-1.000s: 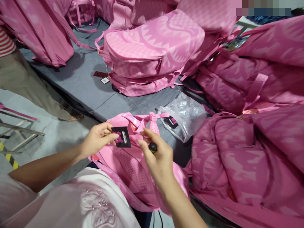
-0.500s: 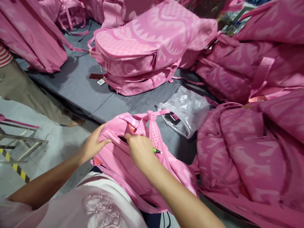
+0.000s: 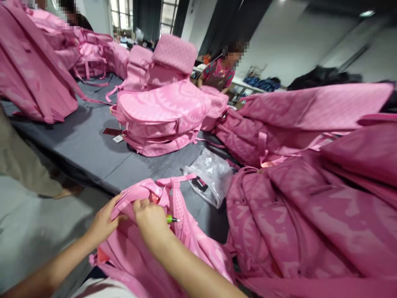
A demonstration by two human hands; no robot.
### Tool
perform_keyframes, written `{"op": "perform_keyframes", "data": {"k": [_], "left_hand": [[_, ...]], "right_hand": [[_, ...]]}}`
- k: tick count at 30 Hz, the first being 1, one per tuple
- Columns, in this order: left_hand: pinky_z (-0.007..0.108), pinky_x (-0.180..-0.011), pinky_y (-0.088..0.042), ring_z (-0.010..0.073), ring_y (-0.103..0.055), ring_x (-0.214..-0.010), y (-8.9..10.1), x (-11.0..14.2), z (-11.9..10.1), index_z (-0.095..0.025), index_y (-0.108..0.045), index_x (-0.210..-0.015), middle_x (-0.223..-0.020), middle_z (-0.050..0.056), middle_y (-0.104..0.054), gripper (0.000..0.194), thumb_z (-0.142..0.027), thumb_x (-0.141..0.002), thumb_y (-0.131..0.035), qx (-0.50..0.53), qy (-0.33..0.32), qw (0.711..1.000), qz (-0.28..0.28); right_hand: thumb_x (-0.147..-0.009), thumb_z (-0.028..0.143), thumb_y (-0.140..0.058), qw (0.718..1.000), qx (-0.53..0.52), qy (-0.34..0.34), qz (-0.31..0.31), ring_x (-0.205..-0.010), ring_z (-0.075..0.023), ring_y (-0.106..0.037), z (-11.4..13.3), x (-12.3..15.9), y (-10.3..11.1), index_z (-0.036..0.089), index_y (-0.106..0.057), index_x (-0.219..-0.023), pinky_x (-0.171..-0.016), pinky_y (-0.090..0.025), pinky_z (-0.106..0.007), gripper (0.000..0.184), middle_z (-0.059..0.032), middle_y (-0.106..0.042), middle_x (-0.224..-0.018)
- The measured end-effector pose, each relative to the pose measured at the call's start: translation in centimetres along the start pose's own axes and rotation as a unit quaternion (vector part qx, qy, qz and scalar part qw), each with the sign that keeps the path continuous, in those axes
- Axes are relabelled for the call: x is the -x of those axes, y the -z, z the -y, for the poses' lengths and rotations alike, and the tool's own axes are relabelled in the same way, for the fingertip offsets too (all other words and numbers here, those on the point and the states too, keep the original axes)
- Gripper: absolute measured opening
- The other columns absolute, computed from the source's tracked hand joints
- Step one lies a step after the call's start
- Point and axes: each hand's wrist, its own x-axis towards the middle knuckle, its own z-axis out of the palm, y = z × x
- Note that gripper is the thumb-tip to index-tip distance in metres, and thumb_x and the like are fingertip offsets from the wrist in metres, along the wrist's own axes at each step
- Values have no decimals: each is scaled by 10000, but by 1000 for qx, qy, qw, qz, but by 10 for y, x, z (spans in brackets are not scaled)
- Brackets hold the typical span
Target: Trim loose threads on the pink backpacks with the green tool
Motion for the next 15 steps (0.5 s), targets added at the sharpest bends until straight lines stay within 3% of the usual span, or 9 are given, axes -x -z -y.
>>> {"op": "perform_keyframes", "data": {"k": [3,6,8,12,15], "left_hand": [[469,-1148,-481,289,-591,-1348,-3,-1,9,-199,-500,-1437,-1457,126,-604,596,-330,-864,-595,8,-10,1000,-8],[461,-1136,-496,285,-602,-1336,-4,-2,14,-193,-521,-1423,-1444,123,-616,573,-324,-867,-572,8,-20,1000,-20],[466,-1139,-495,285,-600,-1339,-4,-2,16,-186,-530,-1416,-1442,122,-617,563,-322,-871,-559,4,-28,999,-24],[482,-1148,-484,301,-589,-1350,-3,-2,13,-143,-524,-1417,-1444,160,-608,566,-342,-888,-559,-1,-31,999,-24],[458,-1145,-488,292,-588,-1351,-2,-3,11,-153,-514,-1425,-1443,158,-609,575,-353,-893,-594,9,-37,999,-18]], "right_hand": [[-959,172,-576,993,-91,58,-44,-677,-141,-624,-1,-20,-3,153,-695,-929,-612,-418,-229,124,-51,-698,-818],[-917,294,-662,981,-159,86,-74,-553,-95,-450,-2,-32,-5,163,-660,-732,-536,-300,-232,227,22,-606,-654],[-884,277,-685,980,-166,62,-89,-544,-94,-415,-1,-34,-6,168,-656,-698,-531,-282,-238,217,32,-593,-636],[-880,133,-600,985,-154,-9,-79,-583,-117,-517,8,-35,-5,179,-702,-739,-561,-339,-236,180,7,-662,-686],[-900,166,-574,987,-145,-46,-54,-665,-172,-626,14,-36,-5,146,-737,-824,-601,-398,-260,182,-79,-731,-793]]}}
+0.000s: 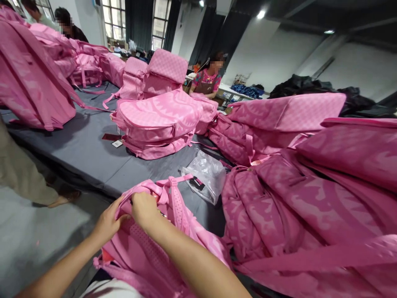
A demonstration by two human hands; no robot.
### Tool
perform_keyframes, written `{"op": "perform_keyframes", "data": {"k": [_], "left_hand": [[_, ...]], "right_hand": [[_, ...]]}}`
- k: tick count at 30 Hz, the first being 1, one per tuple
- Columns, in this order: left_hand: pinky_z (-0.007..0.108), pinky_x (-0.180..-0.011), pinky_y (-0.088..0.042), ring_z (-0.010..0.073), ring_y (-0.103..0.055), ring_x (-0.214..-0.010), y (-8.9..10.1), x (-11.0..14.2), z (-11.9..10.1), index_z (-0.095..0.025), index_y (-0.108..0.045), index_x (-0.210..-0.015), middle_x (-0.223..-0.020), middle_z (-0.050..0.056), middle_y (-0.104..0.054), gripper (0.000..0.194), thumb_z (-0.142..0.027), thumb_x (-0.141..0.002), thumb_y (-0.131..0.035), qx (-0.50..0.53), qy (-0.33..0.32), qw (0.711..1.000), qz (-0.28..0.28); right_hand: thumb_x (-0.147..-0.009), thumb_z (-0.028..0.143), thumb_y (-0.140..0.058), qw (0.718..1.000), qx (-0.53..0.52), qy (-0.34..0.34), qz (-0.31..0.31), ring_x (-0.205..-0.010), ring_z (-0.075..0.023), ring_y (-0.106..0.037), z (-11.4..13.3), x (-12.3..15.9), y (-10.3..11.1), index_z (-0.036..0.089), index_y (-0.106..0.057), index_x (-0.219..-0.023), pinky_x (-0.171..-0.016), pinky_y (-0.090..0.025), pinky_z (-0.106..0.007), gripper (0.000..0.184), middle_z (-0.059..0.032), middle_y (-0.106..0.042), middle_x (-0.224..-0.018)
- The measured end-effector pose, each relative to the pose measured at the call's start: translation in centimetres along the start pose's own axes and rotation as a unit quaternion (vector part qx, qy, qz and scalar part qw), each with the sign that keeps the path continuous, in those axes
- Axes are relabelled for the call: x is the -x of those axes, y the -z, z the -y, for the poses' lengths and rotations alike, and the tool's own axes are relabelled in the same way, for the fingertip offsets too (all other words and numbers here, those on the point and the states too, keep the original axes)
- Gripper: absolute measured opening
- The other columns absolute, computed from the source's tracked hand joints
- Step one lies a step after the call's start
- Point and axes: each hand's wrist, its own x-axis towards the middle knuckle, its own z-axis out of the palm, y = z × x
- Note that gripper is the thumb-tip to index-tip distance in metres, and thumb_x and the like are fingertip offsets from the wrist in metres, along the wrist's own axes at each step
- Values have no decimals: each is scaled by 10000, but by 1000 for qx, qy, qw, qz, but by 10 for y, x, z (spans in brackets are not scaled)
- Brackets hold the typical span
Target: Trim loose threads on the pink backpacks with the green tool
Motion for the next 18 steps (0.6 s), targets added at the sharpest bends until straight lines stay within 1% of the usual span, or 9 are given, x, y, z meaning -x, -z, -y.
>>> {"op": "perform_keyframes", "data": {"k": [2,3,5,7,10,12,13,15,18], "left_hand": [[446,-1141,-491,283,-588,-1350,1,0,-1,-177,-519,-1420,-1439,141,-615,568,-334,-883,-616,1,4,1000,-1],[443,-1138,-492,279,-589,-1348,1,0,-2,-187,-523,-1414,-1438,134,-617,561,-314,-876,-618,0,8,1000,-2],[441,-1139,-489,271,-589,-1348,2,1,-3,-197,-528,-1408,-1445,123,-613,555,-275,-864,-606,-1,19,1000,1],[442,-1142,-484,269,-591,-1344,2,0,-5,-190,-530,-1408,-1442,121,-615,563,-266,-854,-599,5,24,1000,7],[441,-1153,-468,267,-588,-1345,1,-1,-6,-177,-533,-1409,-1434,124,-620,579,-274,-842,-602,22,26,999,12],[439,-1169,-448,264,-580,-1354,0,-2,-5,-175,-540,-1403,-1444,125,-612,581,-285,-837,-608,34,31,999,11],[437,-1178,-437,264,-572,-1363,0,-3,-4,-173,-540,-1404,-1456,126,-603,584,-298,-839,-613,40,37,998,13],[427,-1187,-421,262,-558,-1378,0,-5,-3,-175,-533,-1412,-1476,121,-586,602,-326,-838,-634,50,55,997,26],[407,-1173,-418,266,-542,-1392,5,-11,-4,-189,-473,-1471,-1508,110,-557,690,-359,-831,-670,43,86,994,61]], "right_hand": [[-921,207,-555,1000,11,-24,7,-719,-213,-673,1,3,0,125,-741,-868,-629,-426,-281,210,-128,-749,-847],[-931,216,-547,999,15,-32,4,-755,-227,-689,0,5,0,122,-736,-912,-645,-435,-286,213,-137,-754,-879],[-947,239,-556,999,15,-31,-9,-818,-231,-706,-5,10,0,130,-705,-1027,-669,-440,-280,201,-125,-761,-942],[-964,282,-582,1000,14,5,-11,-822,-214,-707,-11,14,0,152,-670,-1095,-674,-428,-266,204,-94,-762,-946],[-1000,356,-570,995,51,74,33,-777,-196,-705,-18,14,1,174,-688,-1014,-668,-416,-255,218,-69,-756,-869],[-1012,370,-549,990,97,87,58,-786,-206,-716,-16,11,4,176,-703,-984,-671,-438,-258,250,-76,-758,-876],[-1008,358,-552,987,121,85,67,-788,-214,-723,-14,8,6,172,-706,-1000,-668,-456,-261,242,-84,-760,-886],[-985,258,-561,981,161,80,77,-792,-236,-740,-6,4,9,152,-701,-1067,-661,-495,-274,194,-111,-764,-913],[-911,51,-521,974,198,78,78,-814,-269,-760,2,0,11,97,-689,-1122,-643,-537,-296,274,-182,-761,-953]]}}
